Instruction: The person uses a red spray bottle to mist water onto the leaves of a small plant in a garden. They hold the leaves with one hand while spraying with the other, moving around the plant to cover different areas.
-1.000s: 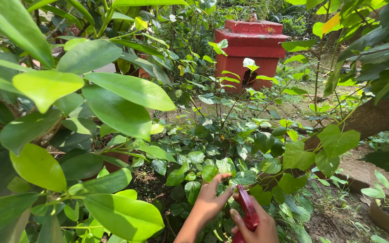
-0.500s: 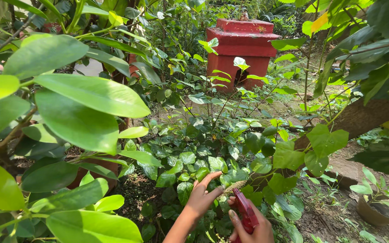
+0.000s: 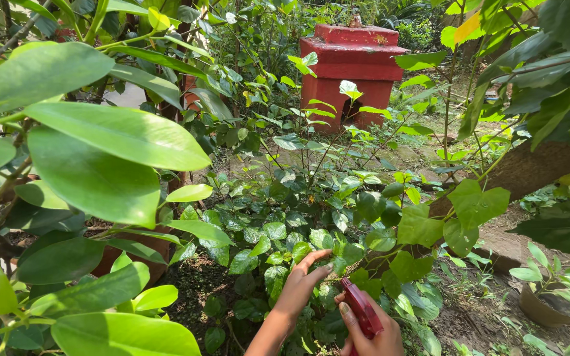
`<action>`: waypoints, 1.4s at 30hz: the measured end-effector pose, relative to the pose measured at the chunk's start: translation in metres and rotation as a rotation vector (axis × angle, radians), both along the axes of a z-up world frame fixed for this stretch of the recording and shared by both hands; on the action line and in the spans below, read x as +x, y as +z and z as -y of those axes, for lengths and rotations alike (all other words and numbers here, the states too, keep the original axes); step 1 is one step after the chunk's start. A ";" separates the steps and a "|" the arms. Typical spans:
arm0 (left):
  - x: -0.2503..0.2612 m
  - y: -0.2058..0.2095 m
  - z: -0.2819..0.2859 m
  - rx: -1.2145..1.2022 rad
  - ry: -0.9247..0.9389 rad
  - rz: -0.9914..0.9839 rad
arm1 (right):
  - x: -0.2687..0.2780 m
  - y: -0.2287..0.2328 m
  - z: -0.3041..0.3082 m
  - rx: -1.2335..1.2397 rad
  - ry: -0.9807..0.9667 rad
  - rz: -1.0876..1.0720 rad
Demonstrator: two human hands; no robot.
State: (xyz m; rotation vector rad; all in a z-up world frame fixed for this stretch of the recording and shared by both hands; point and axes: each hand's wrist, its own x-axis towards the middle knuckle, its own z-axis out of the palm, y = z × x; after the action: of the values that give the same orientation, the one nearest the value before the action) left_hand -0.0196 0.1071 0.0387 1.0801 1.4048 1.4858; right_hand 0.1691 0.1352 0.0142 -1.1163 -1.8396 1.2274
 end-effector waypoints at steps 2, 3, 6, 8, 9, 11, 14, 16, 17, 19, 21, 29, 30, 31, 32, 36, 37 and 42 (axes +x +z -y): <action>0.000 0.000 0.000 0.025 0.000 0.034 | 0.002 -0.007 -0.007 0.178 -0.008 -0.009; 0.000 -0.001 0.000 0.033 -0.003 0.056 | 0.003 -0.009 -0.008 0.266 -0.013 -0.014; -0.002 -0.005 -0.002 0.052 0.003 0.078 | 0.007 -0.010 -0.008 0.045 -0.014 0.038; -0.003 -0.008 -0.004 0.058 0.007 0.085 | 0.007 -0.009 -0.007 0.034 -0.015 0.042; -0.004 -0.009 -0.005 0.058 0.006 0.092 | 0.006 -0.008 -0.006 0.029 -0.015 0.044; -0.003 -0.008 -0.004 0.044 -0.001 0.098 | 0.006 -0.006 -0.005 -0.016 -0.008 0.050; -0.002 -0.005 0.000 0.013 -0.010 0.092 | 0.007 -0.006 -0.003 -0.061 -0.005 0.036; 0.000 -0.003 0.003 0.011 -0.008 0.085 | 0.008 -0.006 -0.002 -0.054 -0.003 0.025; 0.000 -0.003 0.004 0.011 -0.009 0.081 | 0.009 -0.006 -0.002 -0.037 0.001 0.022; -0.001 -0.002 0.003 0.011 -0.012 0.072 | 0.010 -0.005 -0.002 -0.025 -0.003 0.014; -0.004 -0.003 0.002 -0.003 0.000 0.071 | 0.011 -0.003 -0.004 -0.035 -0.017 0.005; -0.014 -0.018 0.001 0.030 -0.025 0.038 | 0.019 -0.002 -0.004 -0.088 -0.054 0.041; -0.013 -0.018 0.002 0.023 -0.029 0.042 | 0.021 -0.002 -0.004 -0.095 -0.063 0.045; -0.013 -0.018 0.003 0.017 -0.034 0.044 | 0.022 0.000 -0.003 -0.091 -0.056 0.026; -0.013 -0.017 0.004 0.023 -0.043 0.038 | 0.023 0.001 -0.003 -0.086 -0.050 0.007; -0.011 -0.013 0.008 -0.002 -0.052 0.038 | 0.026 0.004 0.000 -0.094 -0.011 -0.043; -0.011 -0.012 0.009 -0.019 -0.046 0.044 | 0.026 0.004 0.000 -0.095 -0.025 -0.048; -0.009 -0.011 0.012 0.013 -0.061 0.038 | 0.027 0.008 0.000 -0.126 -0.118 0.032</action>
State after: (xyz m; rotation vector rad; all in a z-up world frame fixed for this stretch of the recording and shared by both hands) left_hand -0.0288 0.0951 0.0279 1.0875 1.3263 1.4663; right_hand 0.1961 0.1351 0.0225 -1.3013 -1.7131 1.2772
